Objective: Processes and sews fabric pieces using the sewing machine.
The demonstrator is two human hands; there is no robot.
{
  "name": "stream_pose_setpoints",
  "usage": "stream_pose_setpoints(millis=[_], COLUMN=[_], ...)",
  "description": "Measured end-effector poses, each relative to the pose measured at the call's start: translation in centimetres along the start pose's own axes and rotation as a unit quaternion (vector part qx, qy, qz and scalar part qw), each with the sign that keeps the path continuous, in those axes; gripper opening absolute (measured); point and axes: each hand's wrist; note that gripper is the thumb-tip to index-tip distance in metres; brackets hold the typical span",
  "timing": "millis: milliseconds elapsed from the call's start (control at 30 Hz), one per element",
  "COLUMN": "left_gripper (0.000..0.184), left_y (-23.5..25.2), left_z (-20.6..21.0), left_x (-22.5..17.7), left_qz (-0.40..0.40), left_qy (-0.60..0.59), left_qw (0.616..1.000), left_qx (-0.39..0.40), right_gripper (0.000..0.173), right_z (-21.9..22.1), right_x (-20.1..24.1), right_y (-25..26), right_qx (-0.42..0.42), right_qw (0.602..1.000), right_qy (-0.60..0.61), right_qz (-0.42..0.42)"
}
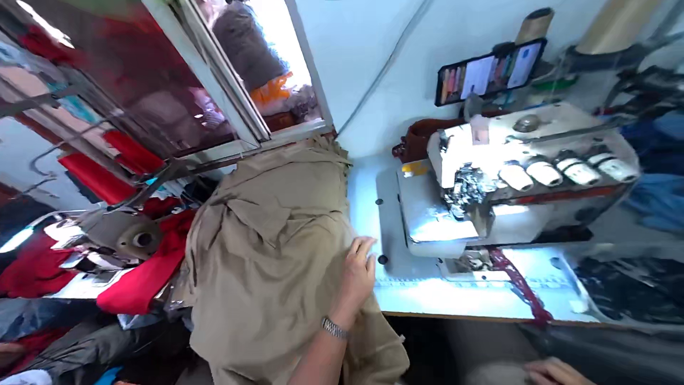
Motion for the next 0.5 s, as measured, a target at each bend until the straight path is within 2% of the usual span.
stream_pose_setpoints(millis=[33,67,133,167,233,300,400,500], left_gripper=[0.020,0.018,0.015,0.012,0.017,0.012,0.009,0.017], left_y=[-1.4,-3.0,-6.4,-8.2,-11.4,-12.9,-11.6,-8.3], left_z=[0.4,1.1,4.4,6.9,11.3,13.6,13.0,11.3], left_x=[-2.2,-4.3,-7.1,-7.7,-8.1,-8.2,-8.0,-8.0], left_qz=[0.028,0.061,0.138,0.158,0.146,0.122,0.116,0.082], left_qy=[-0.062,-0.138,-0.243,-0.258,-0.222,-0.196,-0.187,-0.161], left_qw=[0.997,0.982,0.918,0.892,0.871,0.868,0.852,0.877], left_qx=[0.040,0.116,0.283,0.337,0.414,0.439,0.474,0.446], right_gripper=[0.028,0.027,0.024,0.023,0.023,0.026,0.032,0.044], right_z=[-0.1,0.0,0.8,1.3,2.2,2.5,2.5,2.0], right_x=[-1.3,-2.2,-3.3,-3.4,-3.6,-3.9,-4.6,-4.0], right_y=[-0.7,-1.4,-2.5,-2.8,-3.1,-3.2,-3.6,-3.8], right_qx=[-0.034,-0.060,-0.100,-0.116,-0.140,-0.154,-0.146,-0.099], right_qw=[0.999,0.997,0.992,0.990,0.986,0.985,0.988,0.994], right_qy=[0.008,0.015,0.031,0.038,0.047,0.050,0.050,0.043], right_qz=[0.018,0.038,0.069,0.077,0.077,0.064,0.031,0.015])
Point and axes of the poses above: each hand's wrist, its own y-axis towards the middle knuckle, its own z-axis out of the palm, x = y × z, and after that the axes turned 4 degrees about y, right-handed
